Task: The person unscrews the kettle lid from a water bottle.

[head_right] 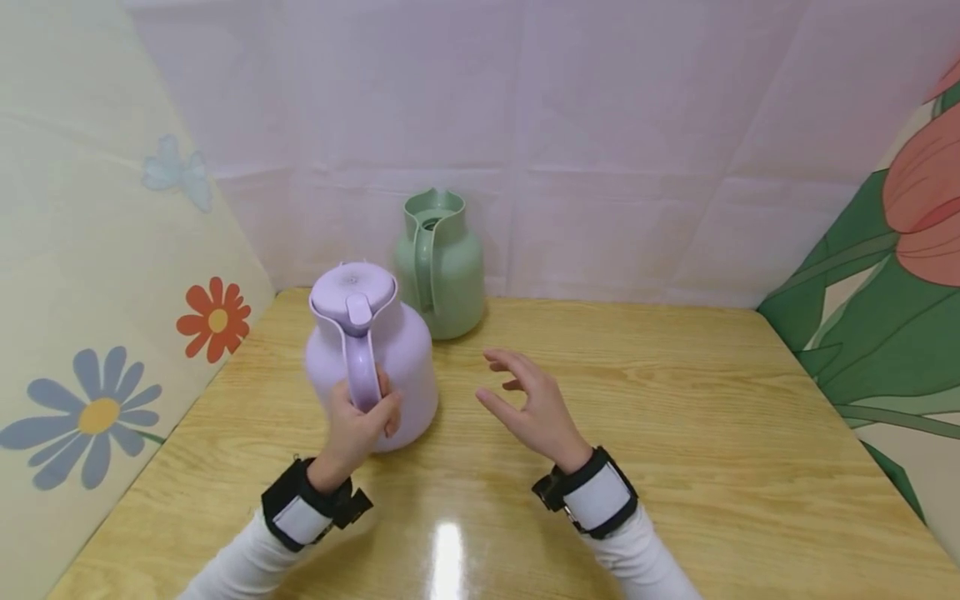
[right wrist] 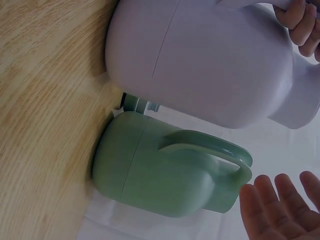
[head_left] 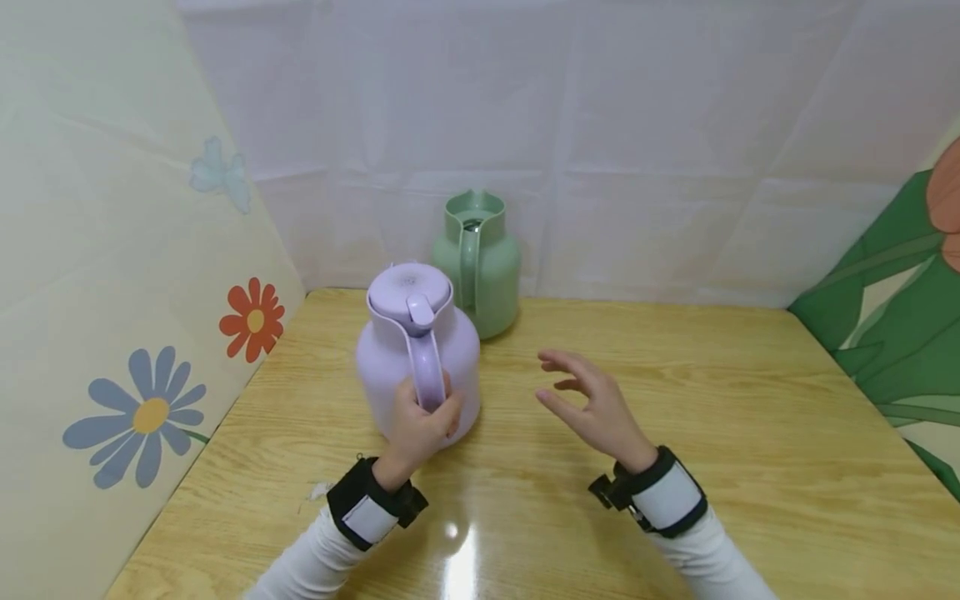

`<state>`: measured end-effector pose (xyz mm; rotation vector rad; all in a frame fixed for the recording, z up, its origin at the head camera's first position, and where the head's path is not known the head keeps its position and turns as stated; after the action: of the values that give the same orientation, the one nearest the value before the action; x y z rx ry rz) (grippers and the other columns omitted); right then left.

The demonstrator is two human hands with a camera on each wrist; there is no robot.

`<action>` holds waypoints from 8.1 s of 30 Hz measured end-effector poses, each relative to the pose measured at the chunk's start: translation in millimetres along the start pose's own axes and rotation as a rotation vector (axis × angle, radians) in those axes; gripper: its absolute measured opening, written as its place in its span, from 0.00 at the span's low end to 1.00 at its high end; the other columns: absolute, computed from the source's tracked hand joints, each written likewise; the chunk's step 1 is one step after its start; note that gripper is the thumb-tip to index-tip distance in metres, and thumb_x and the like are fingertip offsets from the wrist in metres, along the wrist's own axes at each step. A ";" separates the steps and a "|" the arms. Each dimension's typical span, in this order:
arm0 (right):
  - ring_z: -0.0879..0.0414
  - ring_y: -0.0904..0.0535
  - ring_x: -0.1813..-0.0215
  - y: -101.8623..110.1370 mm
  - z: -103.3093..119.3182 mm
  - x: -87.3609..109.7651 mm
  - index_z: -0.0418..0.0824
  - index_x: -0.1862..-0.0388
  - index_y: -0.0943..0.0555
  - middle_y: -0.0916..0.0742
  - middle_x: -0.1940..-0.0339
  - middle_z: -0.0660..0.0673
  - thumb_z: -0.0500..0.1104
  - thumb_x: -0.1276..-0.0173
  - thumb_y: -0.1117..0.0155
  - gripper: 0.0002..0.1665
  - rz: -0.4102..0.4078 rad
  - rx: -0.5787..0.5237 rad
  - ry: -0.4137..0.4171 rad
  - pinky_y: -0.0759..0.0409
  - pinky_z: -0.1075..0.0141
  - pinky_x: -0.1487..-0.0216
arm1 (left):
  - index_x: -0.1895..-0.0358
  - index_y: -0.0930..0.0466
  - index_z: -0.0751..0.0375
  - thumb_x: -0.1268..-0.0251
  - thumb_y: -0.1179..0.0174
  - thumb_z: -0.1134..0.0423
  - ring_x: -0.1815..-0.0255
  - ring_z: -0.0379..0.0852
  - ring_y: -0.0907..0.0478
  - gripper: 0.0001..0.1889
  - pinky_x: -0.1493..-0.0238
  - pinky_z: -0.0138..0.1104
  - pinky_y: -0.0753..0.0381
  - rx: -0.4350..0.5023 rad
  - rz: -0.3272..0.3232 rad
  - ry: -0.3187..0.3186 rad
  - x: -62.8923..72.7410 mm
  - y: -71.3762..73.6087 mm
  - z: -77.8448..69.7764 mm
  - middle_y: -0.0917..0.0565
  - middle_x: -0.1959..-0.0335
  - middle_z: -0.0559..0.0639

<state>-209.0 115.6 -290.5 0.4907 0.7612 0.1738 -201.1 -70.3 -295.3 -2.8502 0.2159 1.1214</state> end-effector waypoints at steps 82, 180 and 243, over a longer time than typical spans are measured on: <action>0.60 0.36 0.82 23.4 72.6 -85.5 0.40 0.85 0.30 0.28 0.86 0.50 0.35 0.51 0.32 0.14 0.204 0.481 0.231 0.36 0.69 0.80 | 0.76 0.34 0.67 0.57 0.51 0.79 0.77 0.43 0.34 0.05 0.75 0.29 0.33 0.126 0.192 -0.062 -6.5 -114.1 6.9 0.32 0.82 0.55; 0.51 0.26 0.72 36.9 16.3 -147.2 0.36 0.72 0.15 0.16 0.74 0.43 0.25 0.58 0.44 0.16 0.684 0.740 -0.201 0.26 0.63 0.72 | 0.72 0.32 0.74 0.55 0.50 0.78 0.69 0.44 0.30 0.04 0.64 0.30 0.30 0.140 0.212 0.076 -3.6 -113.3 11.4 0.28 0.74 0.65; 0.44 0.24 0.49 38.4 47.3 -151.0 0.32 0.54 0.21 0.19 0.50 0.36 0.33 0.37 0.43 0.13 0.423 0.445 0.171 0.24 0.54 0.54 | 0.73 0.31 0.69 0.49 0.48 0.75 0.79 0.34 0.30 0.02 0.75 0.27 0.27 0.098 0.323 0.186 -4.1 -136.7 19.8 0.27 0.81 0.53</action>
<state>-283.2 83.0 -149.2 1.0713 0.8591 0.4489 -196.0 67.5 -305.0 -2.8977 0.7437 0.8551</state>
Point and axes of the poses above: each hand's wrist, its own x-axis away from the middle knuckle, its own y-axis out of the back of the hand, z = x × y, the point moved 10 cm from there along -x, towards the middle knuckle
